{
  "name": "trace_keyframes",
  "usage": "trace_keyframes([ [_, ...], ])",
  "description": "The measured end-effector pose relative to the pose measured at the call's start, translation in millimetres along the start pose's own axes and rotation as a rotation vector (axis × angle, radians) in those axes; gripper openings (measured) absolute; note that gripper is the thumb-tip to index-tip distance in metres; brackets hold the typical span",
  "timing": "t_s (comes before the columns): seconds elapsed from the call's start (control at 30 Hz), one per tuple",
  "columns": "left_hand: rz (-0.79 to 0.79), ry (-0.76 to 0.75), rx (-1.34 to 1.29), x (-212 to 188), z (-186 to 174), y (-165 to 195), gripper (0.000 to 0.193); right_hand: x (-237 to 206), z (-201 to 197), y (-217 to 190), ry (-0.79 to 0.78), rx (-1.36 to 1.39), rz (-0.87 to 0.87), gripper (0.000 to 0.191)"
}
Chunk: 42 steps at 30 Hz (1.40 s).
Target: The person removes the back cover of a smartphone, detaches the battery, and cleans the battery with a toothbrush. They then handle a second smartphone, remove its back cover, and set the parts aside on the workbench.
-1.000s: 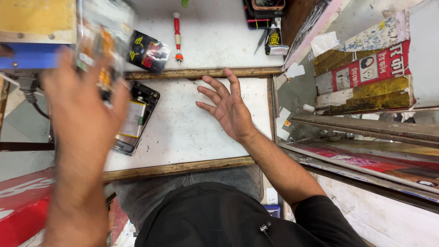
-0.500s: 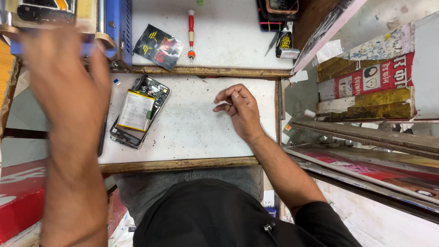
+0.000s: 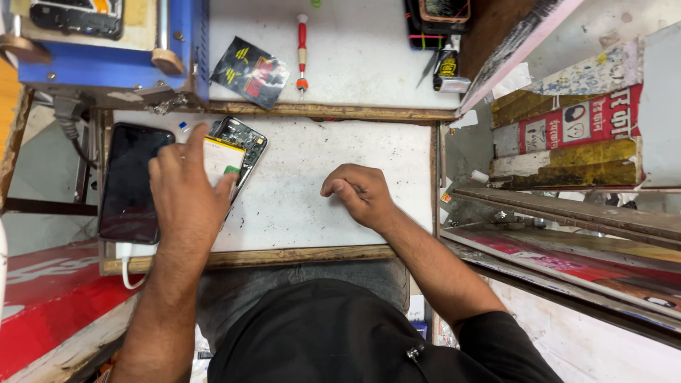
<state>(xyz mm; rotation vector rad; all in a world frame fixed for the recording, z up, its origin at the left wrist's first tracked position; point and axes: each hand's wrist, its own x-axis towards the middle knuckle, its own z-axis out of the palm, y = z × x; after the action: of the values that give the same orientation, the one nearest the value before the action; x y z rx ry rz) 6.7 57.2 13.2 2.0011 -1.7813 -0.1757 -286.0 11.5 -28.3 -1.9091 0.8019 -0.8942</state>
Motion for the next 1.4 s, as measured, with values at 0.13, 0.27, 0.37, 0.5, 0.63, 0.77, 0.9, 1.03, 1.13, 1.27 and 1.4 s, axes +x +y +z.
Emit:
trace_keyframes([
  [0.13,-0.202,-0.078,-0.401,1,0,2,0.074,5,-3,-8,0.008,-0.034,0.058,0.039],
  [0.27,0.085,0.153,-0.333,-16,3,26,0.037,7,9,-20,-0.156,0.224,0.212,0.032],
  [0.37,0.339,0.251,-0.287,-34,11,59,0.039,5,28,-29,-0.161,0.677,0.374,0.055],
  [0.5,0.427,0.176,-0.304,-34,15,75,0.043,9,36,-23,0.006,0.933,0.561,0.058],
  [0.63,0.321,0.169,-0.13,-31,4,46,0.056,4,20,-11,0.078,0.877,0.612,0.052],
  [0.77,0.14,0.075,0.134,-29,2,12,0.077,5,13,-7,0.155,0.766,0.594,0.051],
  [0.9,0.073,-0.005,0.188,-28,7,-1,0.072,7,14,-9,0.184,0.728,0.596,0.05],
  [1.03,0.139,0.043,-0.063,-31,9,17,0.06,3,15,-8,0.14,0.679,0.55,0.04],
  [1.13,0.062,-0.13,-0.518,-30,15,44,0.048,-2,17,-6,0.098,0.554,0.564,0.034],
  [1.27,-0.051,-0.31,-0.841,-20,29,62,0.039,-6,22,-4,0.035,0.423,0.517,0.028],
  [1.4,-0.143,-0.404,-1.011,-20,42,62,0.034,-8,17,-7,-0.003,0.343,0.56,0.024],
])
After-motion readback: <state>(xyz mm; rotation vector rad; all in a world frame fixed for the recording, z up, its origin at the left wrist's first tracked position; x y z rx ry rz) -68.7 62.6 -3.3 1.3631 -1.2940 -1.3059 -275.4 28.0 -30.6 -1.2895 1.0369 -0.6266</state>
